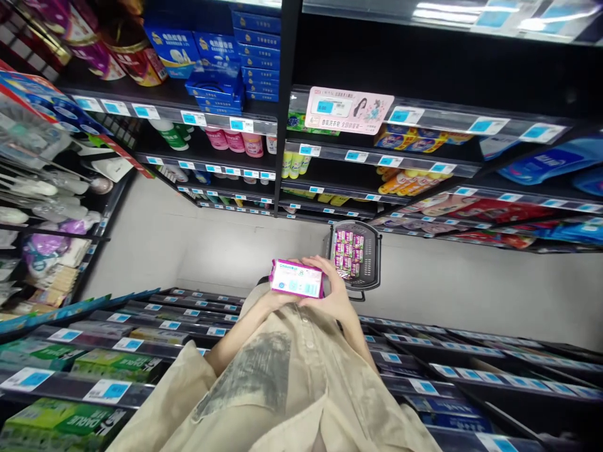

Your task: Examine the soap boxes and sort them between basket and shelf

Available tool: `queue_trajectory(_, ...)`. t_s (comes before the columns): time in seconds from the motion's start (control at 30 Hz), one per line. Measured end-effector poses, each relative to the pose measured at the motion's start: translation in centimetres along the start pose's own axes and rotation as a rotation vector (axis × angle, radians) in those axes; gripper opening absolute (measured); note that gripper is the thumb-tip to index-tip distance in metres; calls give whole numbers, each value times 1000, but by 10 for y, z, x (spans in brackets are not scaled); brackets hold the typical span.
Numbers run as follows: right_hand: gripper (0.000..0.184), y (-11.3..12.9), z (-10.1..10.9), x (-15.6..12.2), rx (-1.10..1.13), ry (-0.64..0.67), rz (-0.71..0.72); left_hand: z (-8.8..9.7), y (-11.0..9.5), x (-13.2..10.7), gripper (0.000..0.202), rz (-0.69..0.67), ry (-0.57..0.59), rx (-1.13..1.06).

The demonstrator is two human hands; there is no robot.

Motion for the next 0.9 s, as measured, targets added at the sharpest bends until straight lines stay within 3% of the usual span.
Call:
queue_trajectory(0.17, 96, 2, 1, 4, -13, 24, 5, 3, 0, -6, 85, 20, -45, -139)
queue_trajectory(0.33, 100, -1, -3, 3, 35, 40, 5, 4, -3, -8, 83, 76, -87, -263)
queue_trajectory(0.6, 101, -21, 3, 1, 144, -25, -176, 0, -12, -3, 54, 37, -53, -7)
queue_trajectory(0.8, 98, -13, 5, 7, 98, -30, -139, 3, -20, -5, 38, -65, -66, 100)
queue_trajectory(0.9, 91, -15, 0, 9, 61, 13, -151, 4, -31, 0, 43, -155, -74, 195)
Point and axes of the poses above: each hand's wrist, its own x-axis towards the middle knuckle, its own z-axis out of the back of the hand, y = z × x, the point moved 10 cm from there along x, towards the middle knuckle, and after that the axes turned 6 degrees about -y, right-handed, at the moved point
